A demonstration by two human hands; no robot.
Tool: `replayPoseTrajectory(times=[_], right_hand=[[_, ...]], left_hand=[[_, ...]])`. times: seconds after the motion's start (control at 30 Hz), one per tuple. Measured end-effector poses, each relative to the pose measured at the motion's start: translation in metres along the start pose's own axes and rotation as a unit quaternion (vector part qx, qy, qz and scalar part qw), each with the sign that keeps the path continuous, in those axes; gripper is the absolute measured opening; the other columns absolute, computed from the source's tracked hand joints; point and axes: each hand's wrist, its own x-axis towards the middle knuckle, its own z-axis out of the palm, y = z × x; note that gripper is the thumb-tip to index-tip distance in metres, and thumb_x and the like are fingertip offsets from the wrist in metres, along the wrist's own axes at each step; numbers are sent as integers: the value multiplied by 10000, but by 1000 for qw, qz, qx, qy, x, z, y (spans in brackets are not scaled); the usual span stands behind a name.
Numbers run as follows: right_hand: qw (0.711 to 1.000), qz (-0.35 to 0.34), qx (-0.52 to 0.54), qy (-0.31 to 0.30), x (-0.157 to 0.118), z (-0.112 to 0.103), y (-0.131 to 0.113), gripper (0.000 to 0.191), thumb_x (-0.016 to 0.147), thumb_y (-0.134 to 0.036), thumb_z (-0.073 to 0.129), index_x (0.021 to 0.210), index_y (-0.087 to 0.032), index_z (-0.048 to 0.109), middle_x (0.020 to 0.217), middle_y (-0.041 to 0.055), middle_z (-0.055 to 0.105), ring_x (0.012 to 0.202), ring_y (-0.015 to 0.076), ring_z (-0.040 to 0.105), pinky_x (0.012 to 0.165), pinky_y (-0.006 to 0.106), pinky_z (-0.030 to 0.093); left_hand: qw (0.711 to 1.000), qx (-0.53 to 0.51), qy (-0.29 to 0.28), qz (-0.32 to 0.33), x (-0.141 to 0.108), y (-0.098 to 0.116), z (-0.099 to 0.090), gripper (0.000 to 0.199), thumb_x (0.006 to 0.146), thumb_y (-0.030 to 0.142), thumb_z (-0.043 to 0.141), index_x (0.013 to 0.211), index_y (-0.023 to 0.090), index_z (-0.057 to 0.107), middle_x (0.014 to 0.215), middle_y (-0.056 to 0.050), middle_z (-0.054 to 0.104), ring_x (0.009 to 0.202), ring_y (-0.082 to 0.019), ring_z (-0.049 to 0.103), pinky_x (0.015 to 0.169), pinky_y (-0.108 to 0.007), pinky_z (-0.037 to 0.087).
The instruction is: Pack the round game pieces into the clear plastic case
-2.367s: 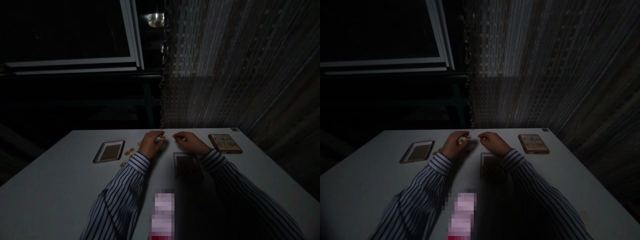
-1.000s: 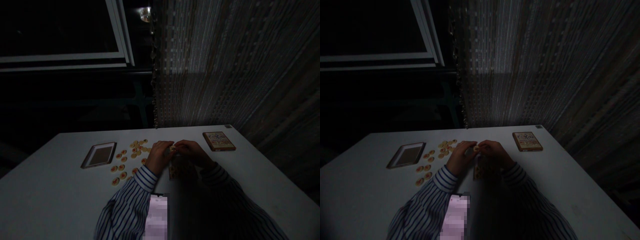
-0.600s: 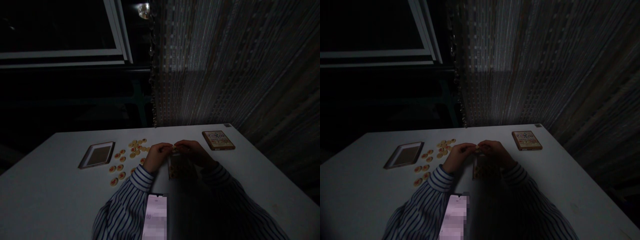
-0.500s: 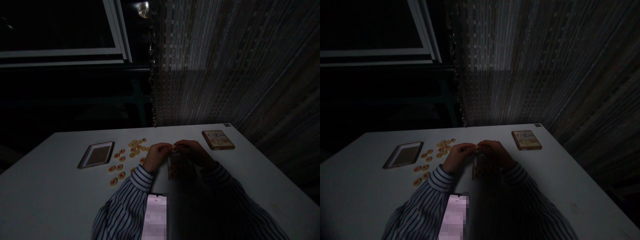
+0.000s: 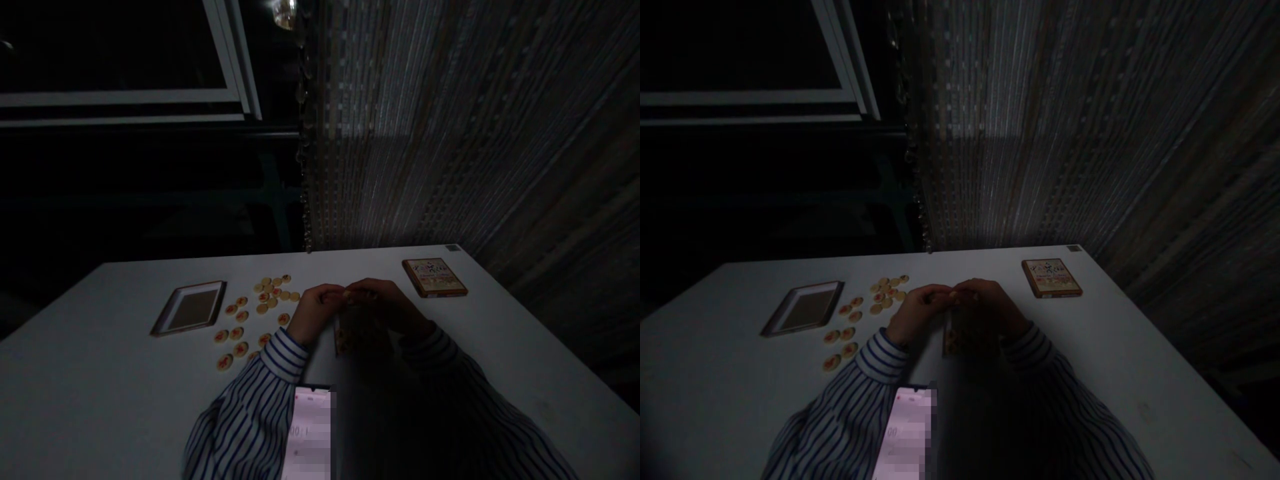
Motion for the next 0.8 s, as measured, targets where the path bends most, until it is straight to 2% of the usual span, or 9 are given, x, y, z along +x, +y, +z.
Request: replayPoseTrajectory(times=[0.27, 0.53, 0.8], right_hand=[[999, -21, -30, 16, -2, 0, 2, 239, 820, -298, 464, 996, -195, 589, 914, 44, 654, 805, 150, 592, 716, 270, 447], [989, -97, -111, 0, -1, -3, -4, 280, 767, -296, 554, 1021, -179, 567, 891, 78, 628, 808, 179, 552, 728, 325, 433], [979, -111, -170, -9, 0, -2, 6, 309, 770, -341, 551, 1022, -162, 559, 931, 88, 611, 846, 193, 530, 740, 330, 415]], left_hand=[[999, -49, 18, -2, 2, -7, 0, 270, 639, 226, 664, 873, 105, 609, 764, -53, 670, 717, -142, 615, 685, -264, 486], [994, -102, 22, -26, 2, -7, 2, 247, 642, 268, 661, 825, 107, 624, 746, -58, 677, 718, -150, 619, 698, -281, 487], [995, -85, 34, -35, 0, -4, 3, 208, 659, 275, 640, 782, 108, 639, 706, -45, 668, 676, -134, 608, 653, -250, 482]])
